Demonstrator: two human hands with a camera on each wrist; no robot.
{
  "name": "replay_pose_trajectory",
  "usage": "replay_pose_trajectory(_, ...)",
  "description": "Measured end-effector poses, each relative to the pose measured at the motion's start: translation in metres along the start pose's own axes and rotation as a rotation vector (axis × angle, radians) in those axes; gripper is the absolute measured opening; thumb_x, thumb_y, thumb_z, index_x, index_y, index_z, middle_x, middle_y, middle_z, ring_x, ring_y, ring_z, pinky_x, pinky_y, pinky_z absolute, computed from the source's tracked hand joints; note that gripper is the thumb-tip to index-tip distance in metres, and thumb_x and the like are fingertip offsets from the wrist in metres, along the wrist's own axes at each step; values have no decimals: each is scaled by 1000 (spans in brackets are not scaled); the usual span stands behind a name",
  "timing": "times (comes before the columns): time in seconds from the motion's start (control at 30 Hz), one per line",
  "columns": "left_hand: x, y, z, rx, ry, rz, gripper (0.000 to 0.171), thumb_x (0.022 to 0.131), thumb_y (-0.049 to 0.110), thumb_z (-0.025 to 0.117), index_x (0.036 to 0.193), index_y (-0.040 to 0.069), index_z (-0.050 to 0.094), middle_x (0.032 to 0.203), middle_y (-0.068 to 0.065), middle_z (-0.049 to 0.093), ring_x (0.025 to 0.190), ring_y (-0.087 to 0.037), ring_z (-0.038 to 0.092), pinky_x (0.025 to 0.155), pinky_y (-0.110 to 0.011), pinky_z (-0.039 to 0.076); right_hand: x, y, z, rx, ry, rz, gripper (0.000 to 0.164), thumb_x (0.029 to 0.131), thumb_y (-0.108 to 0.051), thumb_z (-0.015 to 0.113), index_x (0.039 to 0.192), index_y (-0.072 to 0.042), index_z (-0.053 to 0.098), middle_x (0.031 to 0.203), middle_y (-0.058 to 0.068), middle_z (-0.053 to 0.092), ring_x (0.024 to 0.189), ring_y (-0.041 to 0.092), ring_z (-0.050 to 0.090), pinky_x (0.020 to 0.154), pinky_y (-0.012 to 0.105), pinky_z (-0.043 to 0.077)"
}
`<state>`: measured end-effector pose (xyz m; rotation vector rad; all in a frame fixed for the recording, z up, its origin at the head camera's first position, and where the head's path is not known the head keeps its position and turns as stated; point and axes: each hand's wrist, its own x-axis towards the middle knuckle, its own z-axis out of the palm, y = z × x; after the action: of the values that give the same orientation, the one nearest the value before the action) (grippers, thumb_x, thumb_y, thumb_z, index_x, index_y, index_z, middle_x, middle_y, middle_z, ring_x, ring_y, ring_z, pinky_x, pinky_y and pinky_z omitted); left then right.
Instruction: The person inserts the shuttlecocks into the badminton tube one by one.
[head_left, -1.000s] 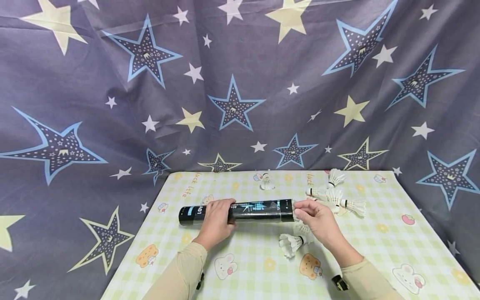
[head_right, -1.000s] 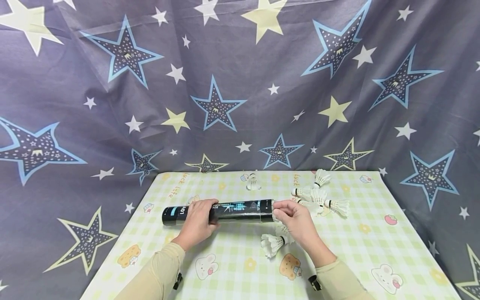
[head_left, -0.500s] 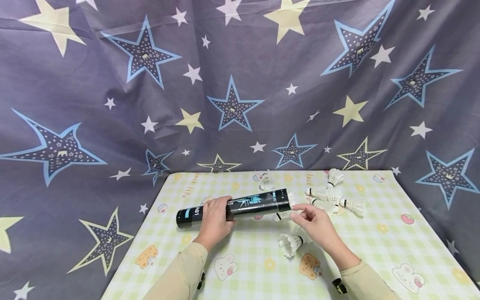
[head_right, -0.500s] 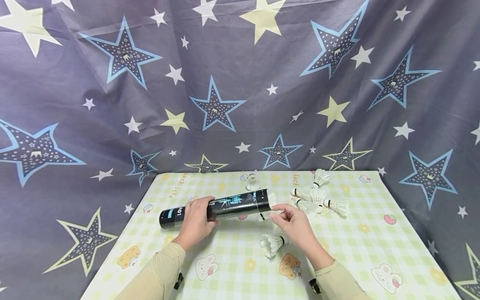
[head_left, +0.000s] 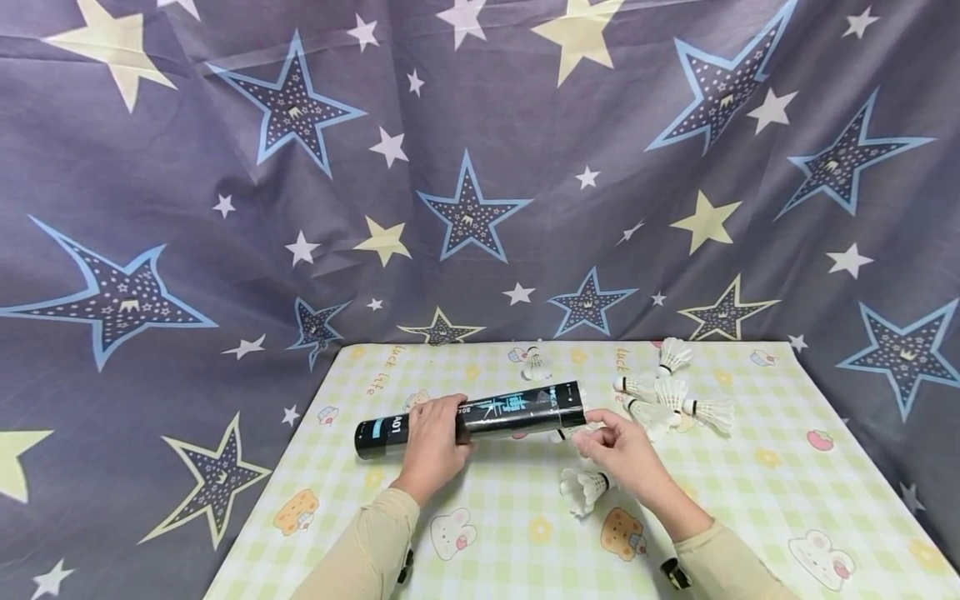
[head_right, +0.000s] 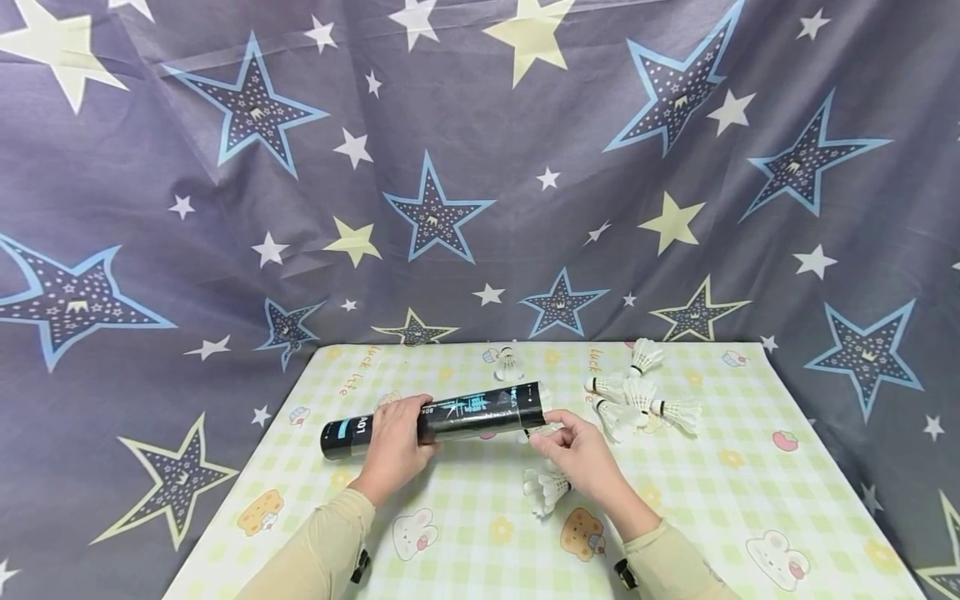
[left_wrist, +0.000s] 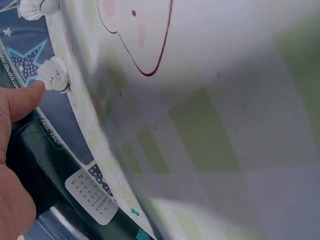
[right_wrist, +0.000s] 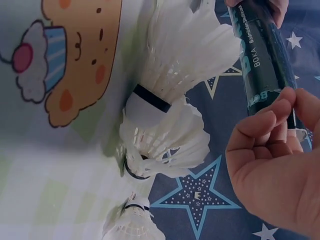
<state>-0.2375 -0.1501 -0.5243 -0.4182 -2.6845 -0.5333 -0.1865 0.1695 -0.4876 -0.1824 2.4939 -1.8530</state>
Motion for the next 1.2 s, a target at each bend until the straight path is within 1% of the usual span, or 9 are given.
replay_pose_trajectory(0.17, -2, -1, 3, 7, -7, 5, 83, 74, 22, 99, 145, 12, 57, 140, -5, 68, 131, -29, 62, 117, -51, 38, 2, 2, 4, -50, -64, 0, 33, 99, -17, 77, 127, -2, 67, 81, 6, 75, 66, 5, 58, 64, 22, 49)
replay_pose_trajectory(0.23, -2, -1, 5, 11, 0, 10, 83, 73, 22, 99, 144, 12, 58, 139, -5, 68, 130, -29, 62, 117, -51, 39, 2, 3, 5, -59, -85, 2, 32, 99, -18, 77, 127, -5, 68, 81, 8, 74, 66, 7, 57, 63, 23, 49)
replay_pose_trajectory(0.4, -3, -1, 9, 10, 17, 9, 84, 73, 23, 100, 144, 14, 58, 139, -4, 69, 129, -28, 62, 116, -50, 38, 3, 7, 5, -47, -120, 15, 40, 101, -21, 76, 136, -6, 65, 88, 18, 76, 70, 10, 62, 66, 24, 52)
replay_pose_trajectory(0.6, -5, -1, 12, -5, 46, -4, 84, 71, 21, 101, 144, 15, 59, 138, -4, 70, 129, -27, 63, 118, -50, 37, 2, 7, 5, -24, -140, 24, 44, 101, -23, 75, 140, -6, 63, 87, 11, 76, 73, 13, 65, 68, 25, 53)
replay_pose_trajectory(0.77, -6, 0, 12, -7, 49, -8, 83, 72, 21, 100, 144, 13, 59, 140, -4, 69, 130, -27, 63, 119, -50, 36, -1, 6, 4, 23, -147, 46, 48, 101, -21, 75, 143, -2, 60, 90, 13, 76, 75, 11, 64, 69, 25, 54)
replay_pose_trajectory(0.9, -6, 0, 12, -1, 53, -10, 84, 72, 21, 100, 144, 15, 59, 140, -4, 69, 130, -27, 63, 119, -49, 36, -3, 5, -4, 65, -119, 87, 55, 102, -20, 74, 149, 0, 54, 93, 9, 76, 76, 10, 65, 69, 25, 55)
replay_pose_trajectory(0.97, -6, 0, 12, -5, 62, -10, 84, 72, 21, 101, 144, 15, 59, 139, -4, 69, 130, -26, 64, 118, -48, 36, -4, 6, -13, 71, -96, 82, 56, 102, -19, 74, 150, 2, 52, 93, 9, 76, 76, 10, 65, 67, 25, 55)
replay_pose_trajectory(1.1, -5, 0, 11, -10, 70, -10, 83, 72, 21, 100, 144, 14, 59, 138, -4, 70, 130, -27, 64, 117, -48, 37, -6, 11, -35, 27, -35, 49, 52, 102, -18, 73, 147, 3, 55, 88, 5, 74, 73, 11, 64, 64, 25, 53)
replay_pose_trajectory(1.2, -5, 0, 11, -5, 70, -5, 81, 73, 21, 99, 143, 14, 58, 137, -4, 70, 130, -27, 64, 117, -49, 37, -8, 16, -51, -23, 21, 52, 51, 103, -19, 72, 147, 2, 56, 84, 0, 74, 72, 10, 63, 62, 24, 52)
